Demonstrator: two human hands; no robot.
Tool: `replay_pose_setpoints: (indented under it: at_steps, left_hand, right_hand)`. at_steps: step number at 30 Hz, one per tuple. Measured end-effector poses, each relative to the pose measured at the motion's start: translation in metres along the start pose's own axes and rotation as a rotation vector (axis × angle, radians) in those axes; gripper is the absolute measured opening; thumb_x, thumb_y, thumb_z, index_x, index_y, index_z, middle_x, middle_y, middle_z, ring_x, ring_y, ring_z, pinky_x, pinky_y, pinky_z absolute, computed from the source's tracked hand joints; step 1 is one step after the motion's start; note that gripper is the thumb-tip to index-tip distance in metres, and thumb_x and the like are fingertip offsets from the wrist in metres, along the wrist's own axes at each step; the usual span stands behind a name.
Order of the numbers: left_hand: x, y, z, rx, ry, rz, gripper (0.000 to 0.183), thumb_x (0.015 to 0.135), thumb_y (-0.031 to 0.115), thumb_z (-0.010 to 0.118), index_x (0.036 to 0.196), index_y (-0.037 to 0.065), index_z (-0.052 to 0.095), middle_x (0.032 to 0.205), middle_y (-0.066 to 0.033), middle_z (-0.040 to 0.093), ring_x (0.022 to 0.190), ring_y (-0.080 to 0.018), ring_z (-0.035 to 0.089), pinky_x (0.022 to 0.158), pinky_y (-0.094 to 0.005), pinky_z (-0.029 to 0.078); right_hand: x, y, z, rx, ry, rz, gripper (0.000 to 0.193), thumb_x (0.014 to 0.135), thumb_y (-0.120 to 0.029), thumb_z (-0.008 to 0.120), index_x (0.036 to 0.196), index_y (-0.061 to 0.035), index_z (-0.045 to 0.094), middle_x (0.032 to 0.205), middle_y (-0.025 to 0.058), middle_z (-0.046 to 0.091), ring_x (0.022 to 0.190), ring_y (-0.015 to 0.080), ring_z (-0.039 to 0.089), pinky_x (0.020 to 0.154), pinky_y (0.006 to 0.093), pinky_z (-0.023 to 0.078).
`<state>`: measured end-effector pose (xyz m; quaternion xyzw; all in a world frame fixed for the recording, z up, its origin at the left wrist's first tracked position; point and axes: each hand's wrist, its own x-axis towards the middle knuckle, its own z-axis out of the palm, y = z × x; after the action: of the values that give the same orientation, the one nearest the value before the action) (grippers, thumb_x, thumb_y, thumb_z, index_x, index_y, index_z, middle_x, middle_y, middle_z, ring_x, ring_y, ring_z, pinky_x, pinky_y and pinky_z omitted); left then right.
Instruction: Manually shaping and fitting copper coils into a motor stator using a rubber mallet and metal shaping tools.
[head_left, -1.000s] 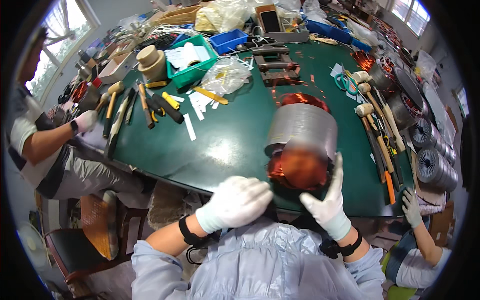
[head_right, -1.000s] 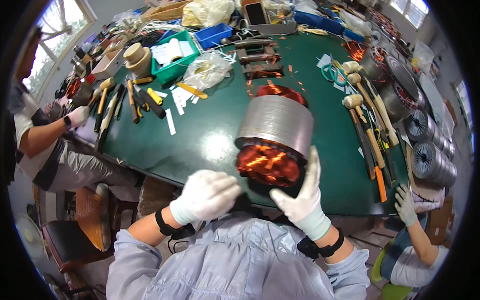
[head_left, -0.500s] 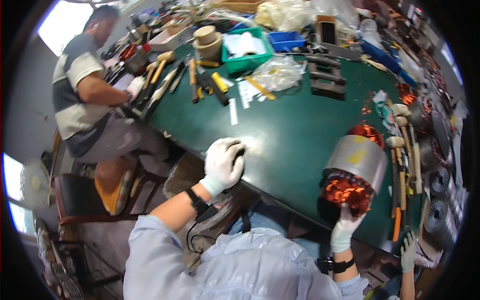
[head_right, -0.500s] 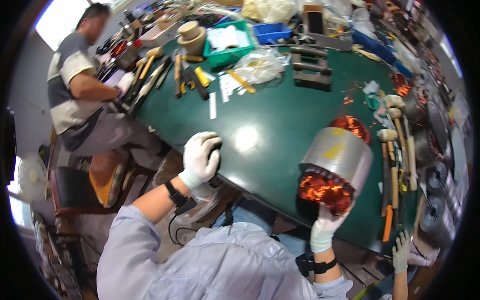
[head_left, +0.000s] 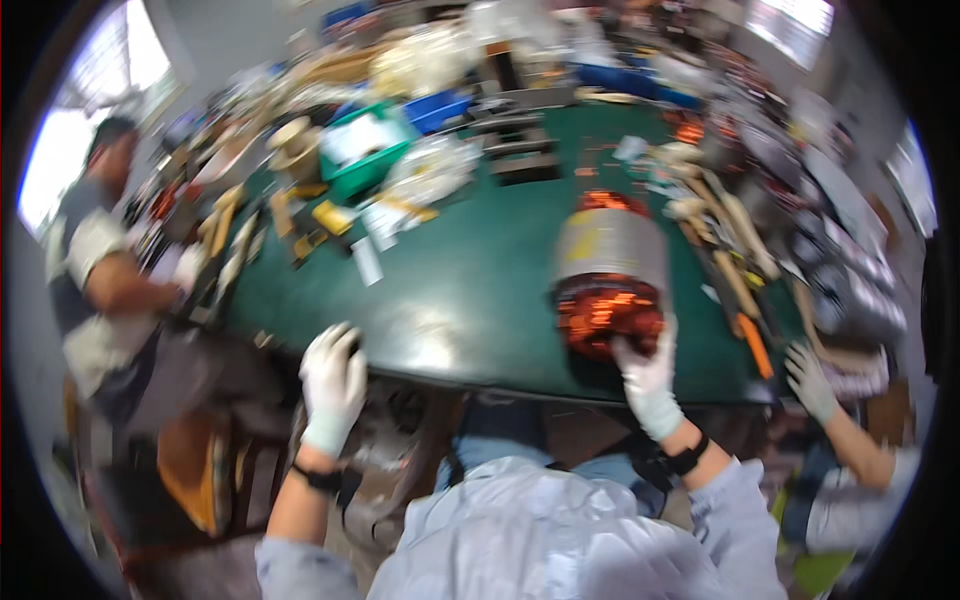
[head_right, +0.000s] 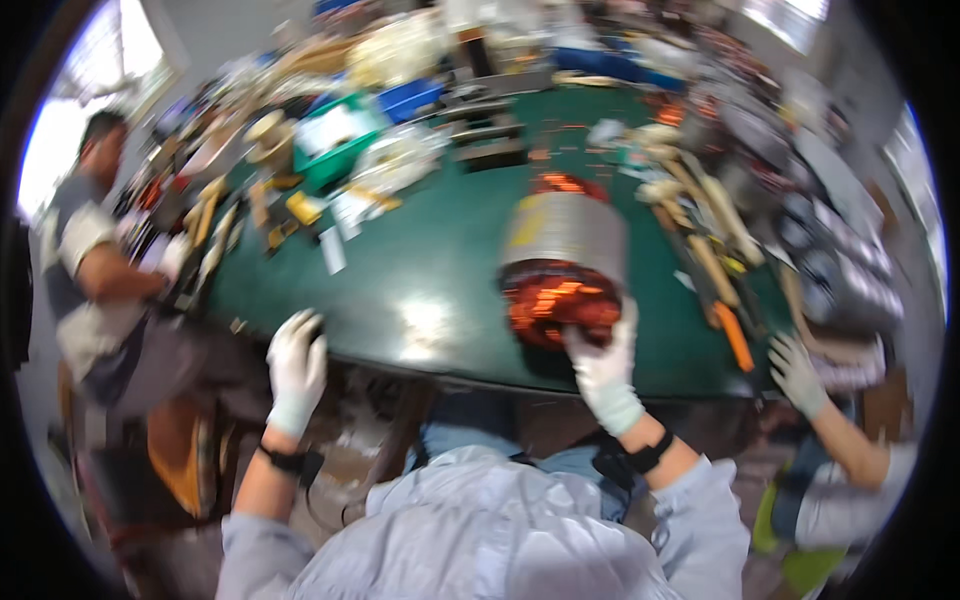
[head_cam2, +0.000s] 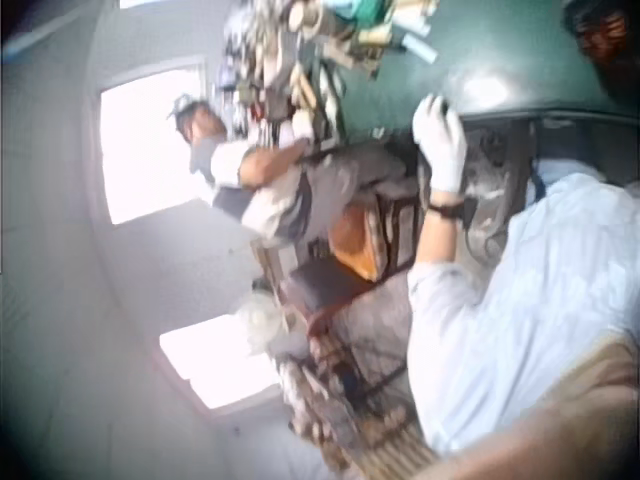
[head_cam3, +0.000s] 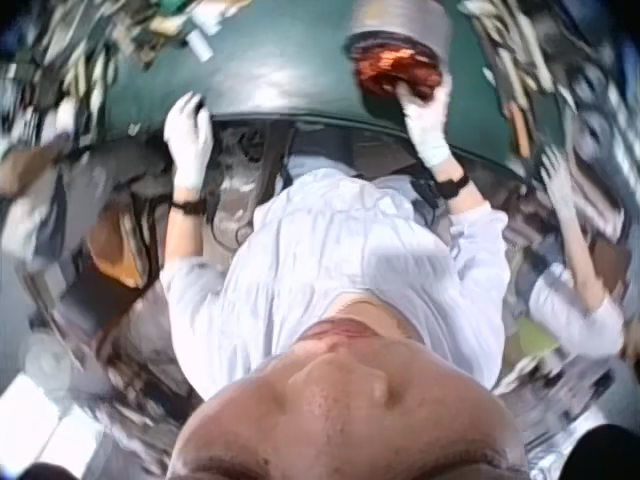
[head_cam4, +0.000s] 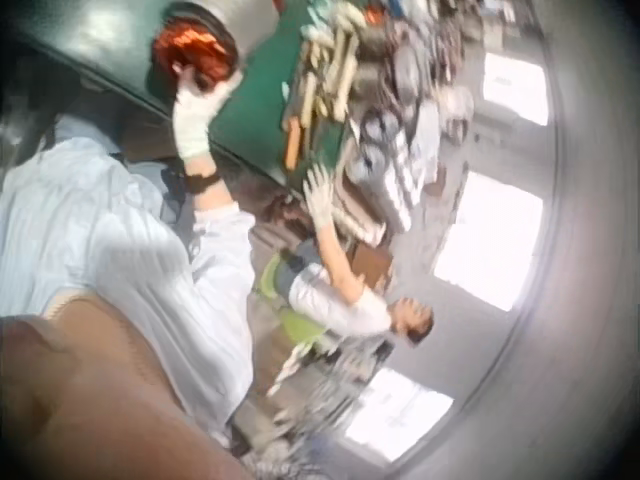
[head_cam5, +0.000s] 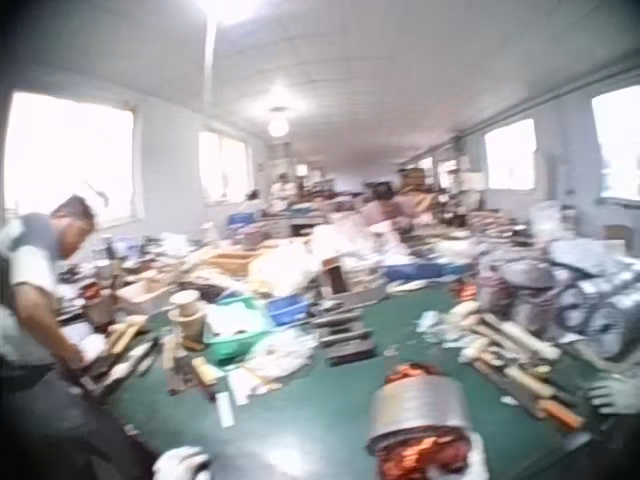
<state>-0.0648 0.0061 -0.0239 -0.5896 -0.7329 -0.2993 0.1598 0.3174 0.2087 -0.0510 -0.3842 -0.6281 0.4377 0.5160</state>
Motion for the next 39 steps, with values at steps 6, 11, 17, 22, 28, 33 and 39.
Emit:
replay_pose_setpoints:
  at_steps: [6,11,17,22,28,33,39]
  left_hand:
    - [-0.006,0.053,0.001,-0.097,-0.078,0.126,0.031,0.083,0.002,0.066,0.114,0.000,0.066,0.119,-0.0202,0.064,0.111,-0.0387,0.061,0.099,-0.0467,0.047]
    - [0.023,0.102,0.023,-0.265,-0.204,0.339,0.034,0.079,-0.001,0.068,0.112,0.002,0.067,0.117,-0.0188,0.065,0.105,-0.0381,0.063,0.091,-0.0460,0.051]
    - [0.065,0.141,0.053,-0.466,-0.415,0.587,0.037,0.074,0.001,0.071,0.110,0.002,0.067,0.114,-0.0168,0.065,0.101,-0.0376,0.064,0.088,-0.0461,0.052]
    - [0.069,0.132,0.061,-0.442,-0.469,0.708,0.041,0.070,0.000,0.070,0.110,0.004,0.066,0.117,-0.0145,0.064,0.105,-0.0360,0.063,0.092,-0.0468,0.050]
    - [0.074,0.122,0.063,-0.411,-0.374,0.771,0.037,0.070,0.000,0.069,0.107,0.004,0.066,0.111,-0.0126,0.066,0.099,-0.0334,0.065,0.085,-0.0438,0.053]
    - [0.078,0.140,0.049,-0.270,-0.552,0.727,0.021,0.067,0.005,0.065,0.088,0.003,0.069,0.091,-0.0117,0.071,0.079,-0.0298,0.069,0.065,-0.0397,0.056]
    - [0.046,0.128,0.057,-0.368,-0.292,0.742,0.031,0.076,0.001,0.069,0.106,0.006,0.067,0.110,-0.0091,0.070,0.097,-0.0286,0.069,0.080,-0.0396,0.058]
  right_hand:
    - [0.000,-0.036,-0.059,-0.574,-0.239,-0.148,0.087,0.081,-0.025,0.077,0.152,0.0002,0.033,0.147,0.0257,0.044,0.137,0.0409,0.044,0.114,0.0447,0.038]
    - [-0.004,-0.063,-0.112,-0.950,-0.265,-0.406,0.066,0.080,-0.026,0.072,0.140,-0.0061,0.052,0.143,0.0238,0.048,0.130,0.0414,0.050,0.110,0.0489,0.040]
    - [-0.011,-0.062,-0.169,-0.996,0.027,-0.328,0.040,0.087,-0.012,0.067,0.125,-0.0027,0.062,0.133,0.0186,0.056,0.120,0.0362,0.057,0.103,0.0429,0.045]
    - [-0.027,-0.047,-0.189,-1.024,-0.015,-0.285,0.028,0.085,-0.009,0.067,0.113,-0.0022,0.068,0.110,0.0141,0.061,0.103,0.0311,0.060,0.092,0.0413,0.048]
    - [0.024,-0.043,-0.179,-1.141,0.065,-0.337,0.026,0.084,-0.007,0.067,0.109,-0.0015,0.069,0.107,0.0139,0.062,0.101,0.0309,0.059,0.087,0.0409,0.047]
    - [0.057,-0.021,-0.181,-1.420,-0.108,-0.168,0.059,0.087,-0.030,0.068,0.140,-0.0062,0.054,0.121,0.0134,0.061,0.110,0.0295,0.059,0.092,0.0455,0.047]
    - [0.071,-0.025,-0.193,-0.972,-0.175,0.238,0.055,0.091,-0.022,0.060,0.142,-0.0053,0.050,0.121,0.0254,0.063,0.103,0.0396,0.065,0.086,0.0474,0.053]
